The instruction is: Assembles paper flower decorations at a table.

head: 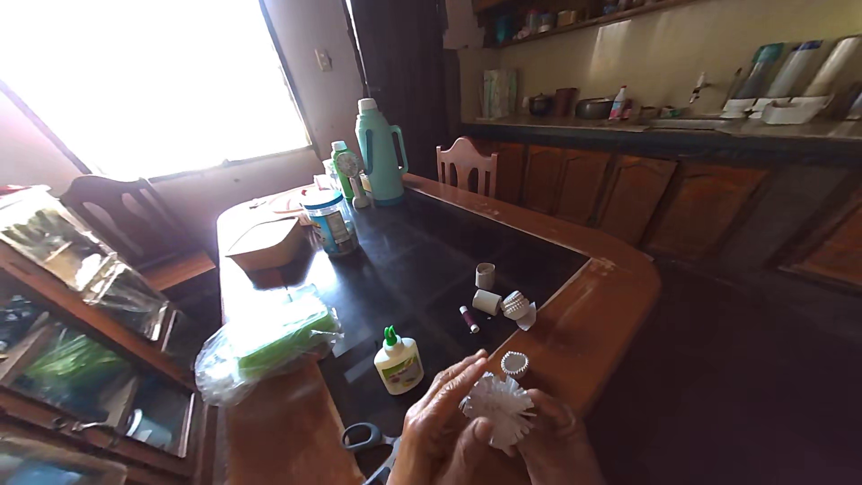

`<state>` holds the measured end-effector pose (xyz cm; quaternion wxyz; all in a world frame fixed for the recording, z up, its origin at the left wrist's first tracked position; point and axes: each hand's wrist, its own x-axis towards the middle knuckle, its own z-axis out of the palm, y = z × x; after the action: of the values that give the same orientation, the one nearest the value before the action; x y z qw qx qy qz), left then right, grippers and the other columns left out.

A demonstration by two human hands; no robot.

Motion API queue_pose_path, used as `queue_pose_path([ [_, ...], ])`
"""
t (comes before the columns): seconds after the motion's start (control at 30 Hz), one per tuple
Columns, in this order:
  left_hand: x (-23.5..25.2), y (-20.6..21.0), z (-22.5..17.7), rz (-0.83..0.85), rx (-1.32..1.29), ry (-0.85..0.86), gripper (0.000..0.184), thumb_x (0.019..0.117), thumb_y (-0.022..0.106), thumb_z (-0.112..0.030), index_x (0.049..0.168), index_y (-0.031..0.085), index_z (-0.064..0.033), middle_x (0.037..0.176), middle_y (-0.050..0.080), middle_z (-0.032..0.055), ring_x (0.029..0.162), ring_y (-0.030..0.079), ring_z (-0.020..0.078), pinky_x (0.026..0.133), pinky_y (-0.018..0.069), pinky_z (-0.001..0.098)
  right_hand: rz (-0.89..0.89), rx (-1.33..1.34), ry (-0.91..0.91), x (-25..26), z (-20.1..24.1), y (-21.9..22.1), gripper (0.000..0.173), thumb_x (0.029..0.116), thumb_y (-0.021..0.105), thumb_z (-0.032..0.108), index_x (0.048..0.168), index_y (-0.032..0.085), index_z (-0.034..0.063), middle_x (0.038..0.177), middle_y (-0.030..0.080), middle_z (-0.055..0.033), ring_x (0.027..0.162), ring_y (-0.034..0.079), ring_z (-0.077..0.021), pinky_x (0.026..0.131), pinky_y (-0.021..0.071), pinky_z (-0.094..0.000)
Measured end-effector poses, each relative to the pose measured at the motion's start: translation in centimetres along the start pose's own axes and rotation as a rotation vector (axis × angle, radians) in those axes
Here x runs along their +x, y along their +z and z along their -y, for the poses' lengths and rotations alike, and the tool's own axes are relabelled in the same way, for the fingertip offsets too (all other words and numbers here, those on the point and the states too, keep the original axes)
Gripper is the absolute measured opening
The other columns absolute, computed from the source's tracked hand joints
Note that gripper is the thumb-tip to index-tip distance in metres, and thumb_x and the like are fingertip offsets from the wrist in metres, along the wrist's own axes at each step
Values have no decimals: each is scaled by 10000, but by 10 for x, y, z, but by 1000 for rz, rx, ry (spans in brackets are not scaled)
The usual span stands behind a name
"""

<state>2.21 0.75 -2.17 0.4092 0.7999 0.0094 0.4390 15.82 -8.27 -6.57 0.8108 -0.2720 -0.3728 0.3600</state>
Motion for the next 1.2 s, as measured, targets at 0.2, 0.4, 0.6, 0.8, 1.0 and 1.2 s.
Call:
queue_pose_path([
  [0.2, 1, 0, 1, -7, 26, -38, 568, 1107, 378, -407, 1404, 557, 43, 1430, 607, 133, 1334, 565, 124, 1136, 459, 328, -7, 52, 84, -2, 1, 1, 340, 854, 692, -63, 987, 802, 229, 872, 769, 74, 718, 685, 8, 664, 580, -185],
  [0.4, 2, -11, 6, -254, 134, -104, 374, 1098, 446, -280, 1293, 639, -26, 1286, 702, 12, 1176, 658, 69, 1010, 544, 276, -2, -305, 12, 19, 14, -23, 266, 858, 668, -113, 1013, 754, 86, 941, 757, 75, 830, 704, -6, 791, 607, -212],
  [0.6, -3, -8, 18, -237, 199, -97, 356, 1027, 596, -201, 1292, 620, 36, 1294, 680, 103, 1202, 640, 86, 990, 548, 271, 38, -415, -116, 31, 20, -33, 284, 838, 709, -84, 1079, 702, 67, 954, 744, 73, 859, 704, -12, 800, 608, -211],
  [0.8, -4, 3, 16, -128, -10, -126, 560, 983, 669, -251, 1403, 511, 83, 1402, 606, 148, 1223, 636, 125, 994, 558, 306, 4, -408, -79, 23, 14, -14, 312, 800, 705, -134, 1066, 684, 29, 917, 745, 60, 820, 703, -8, 782, 607, -204],
  [1.0, -2, 3, 16, -78, 278, 9, 395, 1002, 641, -245, 1302, 663, 12, 1427, 586, 213, 1376, 527, 193, 1141, 441, 321, 9, -412, -78, 20, 8, -5, 352, 786, 723, -148, 1086, 669, 29, 928, 756, 63, 827, 710, -5, 783, 604, -196],
  [1.2, -2, 2, 17, -86, 412, 72, 454, 1024, 593, -366, 1337, 645, -40, 1472, 542, 211, 1429, 458, 230, 1186, 371, 344, -36, -382, -51, 21, 5, -3, 323, 792, 712, -149, 1058, 666, 29, 904, 748, 58, 805, 707, -8, 769, 606, -199],
])
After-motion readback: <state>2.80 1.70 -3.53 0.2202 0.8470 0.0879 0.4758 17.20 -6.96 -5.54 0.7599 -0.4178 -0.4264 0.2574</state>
